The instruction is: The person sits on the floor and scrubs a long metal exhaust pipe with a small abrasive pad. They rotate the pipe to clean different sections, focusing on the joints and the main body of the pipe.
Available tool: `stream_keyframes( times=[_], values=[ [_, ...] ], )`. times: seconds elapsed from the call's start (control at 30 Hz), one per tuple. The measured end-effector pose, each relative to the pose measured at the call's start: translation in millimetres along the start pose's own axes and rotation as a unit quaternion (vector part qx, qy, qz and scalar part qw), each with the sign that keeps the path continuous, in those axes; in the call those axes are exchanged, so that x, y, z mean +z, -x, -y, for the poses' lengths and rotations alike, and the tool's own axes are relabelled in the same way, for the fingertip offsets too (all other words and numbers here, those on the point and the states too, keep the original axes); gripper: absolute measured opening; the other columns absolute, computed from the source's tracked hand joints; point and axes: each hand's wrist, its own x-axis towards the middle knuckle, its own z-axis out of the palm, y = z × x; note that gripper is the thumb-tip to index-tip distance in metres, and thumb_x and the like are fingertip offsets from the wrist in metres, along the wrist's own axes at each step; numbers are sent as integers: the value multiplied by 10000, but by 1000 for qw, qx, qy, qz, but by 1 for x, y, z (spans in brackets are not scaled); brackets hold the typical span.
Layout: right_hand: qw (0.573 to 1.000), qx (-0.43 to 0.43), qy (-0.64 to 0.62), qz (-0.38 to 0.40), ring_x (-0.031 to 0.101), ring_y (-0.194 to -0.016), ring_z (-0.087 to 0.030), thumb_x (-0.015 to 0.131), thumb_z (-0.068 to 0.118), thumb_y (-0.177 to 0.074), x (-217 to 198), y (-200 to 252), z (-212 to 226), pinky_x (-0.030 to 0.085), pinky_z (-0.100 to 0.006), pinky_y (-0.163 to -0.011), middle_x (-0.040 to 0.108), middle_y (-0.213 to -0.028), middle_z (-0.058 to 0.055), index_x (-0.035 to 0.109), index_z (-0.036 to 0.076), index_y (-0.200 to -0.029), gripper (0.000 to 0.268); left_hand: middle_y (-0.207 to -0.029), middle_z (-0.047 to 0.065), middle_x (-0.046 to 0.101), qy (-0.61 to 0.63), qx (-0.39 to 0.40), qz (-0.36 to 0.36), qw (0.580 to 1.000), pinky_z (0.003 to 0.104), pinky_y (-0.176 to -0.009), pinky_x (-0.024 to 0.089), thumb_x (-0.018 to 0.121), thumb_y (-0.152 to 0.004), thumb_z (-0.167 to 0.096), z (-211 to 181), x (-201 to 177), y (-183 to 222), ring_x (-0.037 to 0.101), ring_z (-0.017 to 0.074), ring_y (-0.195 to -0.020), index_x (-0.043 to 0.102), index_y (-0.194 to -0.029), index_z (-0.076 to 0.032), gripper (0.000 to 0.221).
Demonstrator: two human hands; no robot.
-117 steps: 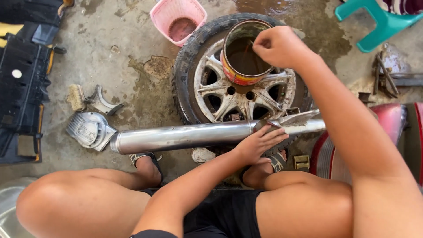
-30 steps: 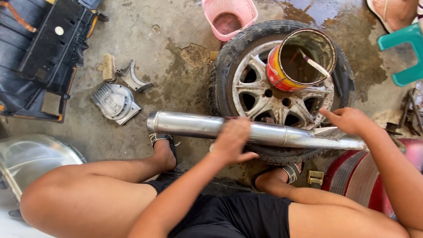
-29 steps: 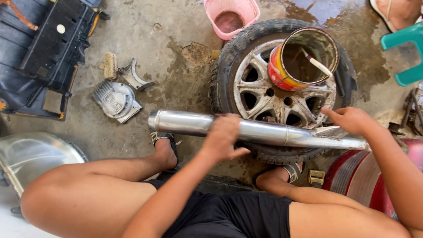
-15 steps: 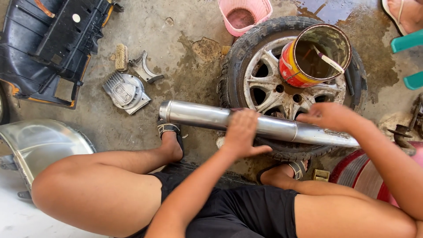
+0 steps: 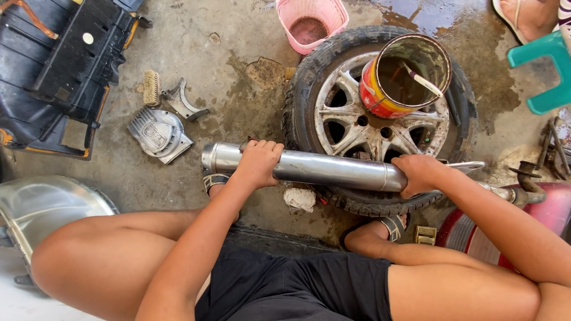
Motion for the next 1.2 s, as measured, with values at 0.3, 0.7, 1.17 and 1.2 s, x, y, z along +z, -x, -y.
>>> stream_keyframes(
  times=[0.3, 0.7, 1.17, 1.2],
  values=[
    [998, 14, 18, -65, 736, -1087, -356, 913, 451, -528, -30, 28, -5, 625, -518, -926, 730, -1182, -120, 632, 93, -1256, 859, -1167, 33, 665, -24, 19, -109, 994, 424, -1001, 451, 875, -485, -483, 15, -71, 0, 625, 225, -1159, 560, -1347, -135, 982],
    [925, 115, 232, -277, 680, -1091, -185, 826, 585, -533, -47, -16, -42, 647, -380, -768, 662, -1123, 35, 619, 240, -1276, 845, -1165, 141, 567, -83, -16, -295, 952, 469, -1030, 375, 960, -440, -270, 28, -56, -45, 534, 295, -1141, 512, -1319, -33, 1015],
    [920, 96, 205, -320, 630, -1123, -285, 861, 537, -590, 28, -49, -38, 648, -403, -736, 617, -1153, -80, 578, 136, -1313, 874, -1441, 209, 504, -46, -22, -290, 956, 517, -1175, 283, 996, -577, -444, 12, -37, -29, 461, 350, -1374, 462, -1453, -5, 1115],
    [917, 100, 211, -324, 633, -1138, -295, 867, 539, -593, 27, -50, -42, 643, -405, -758, 633, -1159, -94, 592, 125, -1315, 877, -1474, 235, 489, 4, -13, -284, 959, 541, -1195, 250, 961, -602, -508, 12, -48, -33, 444, 387, -1398, 454, -1468, 18, 1132]
  ],
)
